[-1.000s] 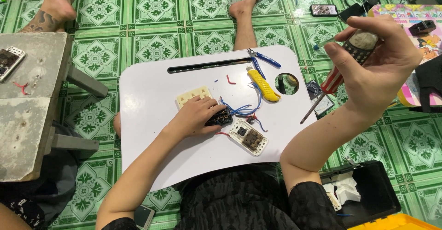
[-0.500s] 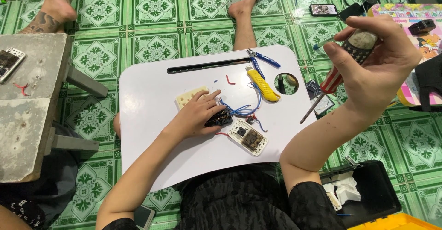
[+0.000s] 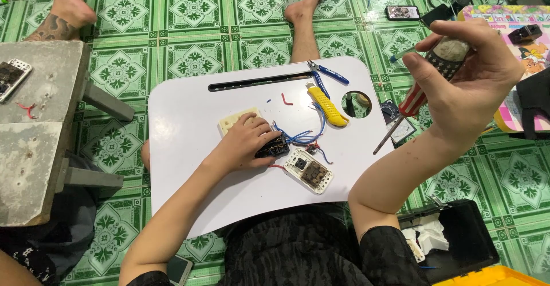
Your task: The person sits on the floor and uses a screwdriver to tighten screws on a small electrical component with blue wires. They manipulate the component and wires on a white lap desk while another person works nearby.
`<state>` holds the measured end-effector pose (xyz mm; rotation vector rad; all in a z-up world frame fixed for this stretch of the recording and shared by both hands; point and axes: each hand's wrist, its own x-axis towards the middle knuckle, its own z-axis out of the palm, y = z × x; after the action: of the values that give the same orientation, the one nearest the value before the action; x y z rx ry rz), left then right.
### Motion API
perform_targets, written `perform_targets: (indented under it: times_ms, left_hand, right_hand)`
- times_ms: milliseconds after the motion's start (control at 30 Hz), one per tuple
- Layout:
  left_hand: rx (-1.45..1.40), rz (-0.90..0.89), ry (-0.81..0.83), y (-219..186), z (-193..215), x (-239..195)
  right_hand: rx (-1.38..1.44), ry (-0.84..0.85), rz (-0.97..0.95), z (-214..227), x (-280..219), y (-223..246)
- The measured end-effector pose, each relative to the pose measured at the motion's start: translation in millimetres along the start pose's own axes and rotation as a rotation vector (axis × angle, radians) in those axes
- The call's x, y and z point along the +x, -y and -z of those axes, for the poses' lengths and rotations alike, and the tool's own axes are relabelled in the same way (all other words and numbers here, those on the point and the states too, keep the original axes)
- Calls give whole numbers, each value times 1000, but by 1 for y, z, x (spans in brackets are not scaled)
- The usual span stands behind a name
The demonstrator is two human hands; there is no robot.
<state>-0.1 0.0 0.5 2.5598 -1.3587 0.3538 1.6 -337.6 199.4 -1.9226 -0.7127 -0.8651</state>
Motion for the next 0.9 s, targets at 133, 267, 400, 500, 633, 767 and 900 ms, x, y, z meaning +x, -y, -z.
perform_targets:
  times_ms: [133, 267, 400, 500, 633, 767, 900]
  left_hand:
    - [-19, 2, -11, -2, 2, 0]
    - [-33, 27, 8, -6, 7, 1]
    - [-34, 21, 13, -5, 5, 1]
    - [-10, -33, -40, -2, 1, 0]
    - [-32, -29, -56, -6, 7, 3]
    - [-56, 14, -100, -6, 3, -3]
    - [38, 29, -32, -5, -3, -5]
  right_hand:
    - [4, 2, -7, 0, 0, 0]
    - [1, -4, 2, 0, 0, 0]
    - [2, 1, -2, 0, 0, 1]
    - [14, -4, -18, 0, -1, -1]
    - [16, 12, 16, 3, -2, -3]
    - [40, 38, -4, 3, -7, -6]
    - [-37, 73, 23, 5, -13, -7]
